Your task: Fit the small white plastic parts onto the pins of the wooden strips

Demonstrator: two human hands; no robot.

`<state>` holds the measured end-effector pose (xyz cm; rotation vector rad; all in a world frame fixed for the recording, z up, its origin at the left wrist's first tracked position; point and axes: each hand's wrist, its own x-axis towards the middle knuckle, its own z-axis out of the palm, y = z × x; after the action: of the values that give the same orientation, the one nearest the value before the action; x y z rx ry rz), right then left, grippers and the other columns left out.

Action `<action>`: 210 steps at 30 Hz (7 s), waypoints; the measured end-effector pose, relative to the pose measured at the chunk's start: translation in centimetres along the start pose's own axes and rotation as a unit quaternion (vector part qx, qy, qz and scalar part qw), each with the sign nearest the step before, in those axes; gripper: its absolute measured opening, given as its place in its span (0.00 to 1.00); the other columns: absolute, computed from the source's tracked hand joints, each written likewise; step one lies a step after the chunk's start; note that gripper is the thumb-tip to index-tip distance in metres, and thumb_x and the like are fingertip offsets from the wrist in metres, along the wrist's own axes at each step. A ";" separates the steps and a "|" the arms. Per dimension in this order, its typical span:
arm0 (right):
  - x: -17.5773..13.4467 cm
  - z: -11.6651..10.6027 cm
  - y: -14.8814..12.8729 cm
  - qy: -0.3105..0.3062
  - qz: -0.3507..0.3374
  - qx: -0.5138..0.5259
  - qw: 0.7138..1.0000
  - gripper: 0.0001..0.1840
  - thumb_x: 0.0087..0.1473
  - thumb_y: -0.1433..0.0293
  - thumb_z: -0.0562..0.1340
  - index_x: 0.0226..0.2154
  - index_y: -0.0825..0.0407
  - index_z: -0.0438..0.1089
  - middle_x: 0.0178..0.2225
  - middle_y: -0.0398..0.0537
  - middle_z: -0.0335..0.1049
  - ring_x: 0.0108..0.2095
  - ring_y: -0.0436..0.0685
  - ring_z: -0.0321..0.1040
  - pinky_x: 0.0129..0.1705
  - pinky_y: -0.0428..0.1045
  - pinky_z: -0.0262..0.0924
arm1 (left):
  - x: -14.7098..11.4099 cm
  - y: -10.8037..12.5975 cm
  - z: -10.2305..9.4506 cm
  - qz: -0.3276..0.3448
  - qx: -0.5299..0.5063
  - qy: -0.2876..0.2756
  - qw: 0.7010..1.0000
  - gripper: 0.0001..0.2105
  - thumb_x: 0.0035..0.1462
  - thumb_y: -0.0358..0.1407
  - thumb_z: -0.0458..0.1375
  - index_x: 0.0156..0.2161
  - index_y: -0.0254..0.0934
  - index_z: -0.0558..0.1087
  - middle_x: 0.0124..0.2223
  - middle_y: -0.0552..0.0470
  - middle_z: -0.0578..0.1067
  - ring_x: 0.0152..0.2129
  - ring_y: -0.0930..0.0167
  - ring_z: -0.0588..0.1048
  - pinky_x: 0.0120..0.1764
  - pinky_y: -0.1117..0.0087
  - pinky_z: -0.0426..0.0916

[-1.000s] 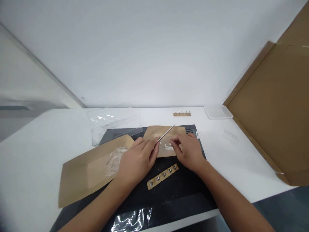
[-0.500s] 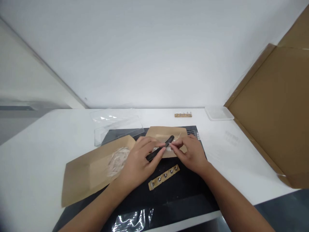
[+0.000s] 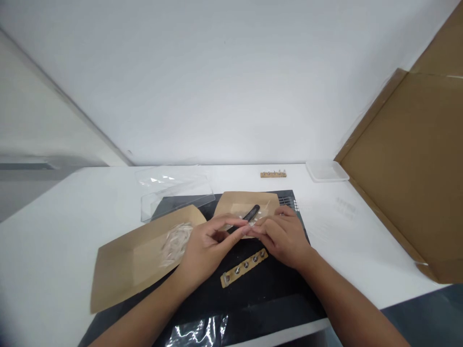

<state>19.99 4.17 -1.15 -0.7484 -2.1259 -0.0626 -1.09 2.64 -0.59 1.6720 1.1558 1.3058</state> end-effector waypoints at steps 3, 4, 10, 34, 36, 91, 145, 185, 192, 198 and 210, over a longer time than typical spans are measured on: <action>-0.1 -0.4 -0.1 -0.013 -0.014 -0.012 1.000 0.06 0.66 0.69 0.68 0.36 0.46 0.72 0.36 0.39 0.85 0.32 0.51 0.81 0.42 0.53 0.64 | 0.0 0.0 0.0 0.002 -0.019 -0.003 1.000 0.05 0.59 0.39 0.69 0.37 0.43 0.86 0.38 0.48 0.84 0.32 0.68 0.82 0.24 0.76 0.71; -0.2 -0.4 -0.1 -0.017 -0.016 -0.015 1.000 0.06 0.66 0.69 0.68 0.36 0.46 0.73 0.36 0.39 0.85 0.31 0.51 0.80 0.41 0.53 0.64 | -0.1 0.0 0.0 0.002 -0.024 -0.009 1.000 0.04 0.59 0.39 0.68 0.38 0.43 0.86 0.39 0.48 0.85 0.33 0.67 0.82 0.24 0.75 0.72; -0.1 -0.4 -0.1 -0.001 -0.015 0.015 1.000 0.07 0.64 0.70 0.70 0.41 0.45 0.71 0.35 0.38 0.85 0.30 0.51 0.80 0.42 0.52 0.66 | 0.0 0.1 0.1 -0.049 -0.073 -0.043 0.995 0.05 0.58 0.39 0.69 0.37 0.42 0.86 0.37 0.48 0.85 0.28 0.69 0.81 0.22 0.75 0.72; -0.3 0.2 -0.6 -0.143 -0.033 0.113 0.983 0.20 0.59 0.48 0.69 0.40 0.47 0.78 0.34 0.41 0.77 0.33 0.51 0.75 0.40 0.51 0.60 | -0.3 0.3 -1.4 0.132 0.074 0.106 0.983 0.06 0.63 0.33 0.61 0.45 0.40 0.70 0.44 0.45 0.79 0.40 0.65 0.78 0.29 0.70 0.72; -0.6 0.6 -0.8 -0.165 -0.029 0.127 0.978 0.22 0.58 0.46 0.69 0.40 0.47 0.79 0.34 0.41 0.75 0.34 0.51 0.73 0.41 0.51 0.59 | -0.3 0.2 -1.4 0.162 0.102 0.123 0.974 0.07 0.62 0.31 0.60 0.44 0.40 0.69 0.44 0.46 0.79 0.41 0.65 0.77 0.28 0.70 0.71; -0.3 1.0 -1.9 -0.205 -0.125 0.109 0.965 0.12 0.68 0.65 0.66 0.32 0.51 0.74 0.36 0.40 0.79 0.35 0.50 0.71 0.42 0.51 0.58 | -0.8 -1.6 -0.8 0.236 0.032 0.167 0.957 0.13 0.67 0.45 0.56 0.51 0.41 0.66 0.47 0.43 0.74 0.41 0.59 0.76 0.28 0.63 0.66; -0.6 1.1 -1.4 -0.262 -0.024 0.164 0.951 0.12 0.64 0.57 0.69 0.39 0.49 0.74 0.38 0.45 0.78 0.40 0.55 0.73 0.44 0.53 0.58 | -0.7 -1.1 -0.9 0.252 0.060 0.156 0.953 0.16 0.62 0.42 0.57 0.53 0.42 0.63 0.46 0.44 0.71 0.42 0.59 0.74 0.29 0.63 0.69; -0.5 -6.6 7.8 -0.351 0.261 0.023 0.899 0.08 0.58 0.61 0.72 0.34 0.48 0.81 0.32 0.45 0.80 0.32 0.55 0.75 0.36 0.50 0.65 | 0.7 -2.6 -1.1 0.243 0.385 0.061 0.888 0.06 0.69 0.32 0.58 0.39 0.39 0.76 0.32 0.48 0.78 0.37 0.58 0.71 0.37 0.60 0.68; -1.2 -5.5 8.3 -0.391 0.302 0.052 0.868 0.06 0.53 0.64 0.74 0.35 0.48 0.82 0.33 0.44 0.79 0.33 0.56 0.74 0.37 0.49 0.65 | 0.3 -2.4 -1.2 0.154 0.447 -0.017 0.881 0.09 0.70 0.36 0.58 0.41 0.35 0.80 0.38 0.43 0.79 0.42 0.56 0.69 0.44 0.56 0.72; -1.1 -5.3 7.7 -0.406 0.270 0.016 0.873 0.04 0.58 0.71 0.68 0.33 0.46 0.81 0.33 0.43 0.79 0.35 0.56 0.73 0.38 0.50 0.62 | 0.3 -2.3 -1.2 0.121 0.480 -0.057 0.867 0.11 0.67 0.39 0.60 0.42 0.34 0.81 0.41 0.41 0.79 0.44 0.54 0.68 0.50 0.52 0.70; 0.3 -4.7 4.6 -0.172 0.240 0.106 0.950 0.10 0.68 0.68 0.61 0.49 0.48 0.74 0.36 0.45 0.75 0.33 0.54 0.70 0.35 0.49 0.64 | 0.0 -1.9 -1.1 0.087 0.481 -0.100 0.867 0.09 0.66 0.40 0.62 0.38 0.37 0.80 0.37 0.43 0.80 0.44 0.53 0.71 0.46 0.50 0.67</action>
<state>25.65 6.66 1.03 -1.1885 -2.1599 0.5862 -2.58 3.35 -2.08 2.5824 1.6966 0.5957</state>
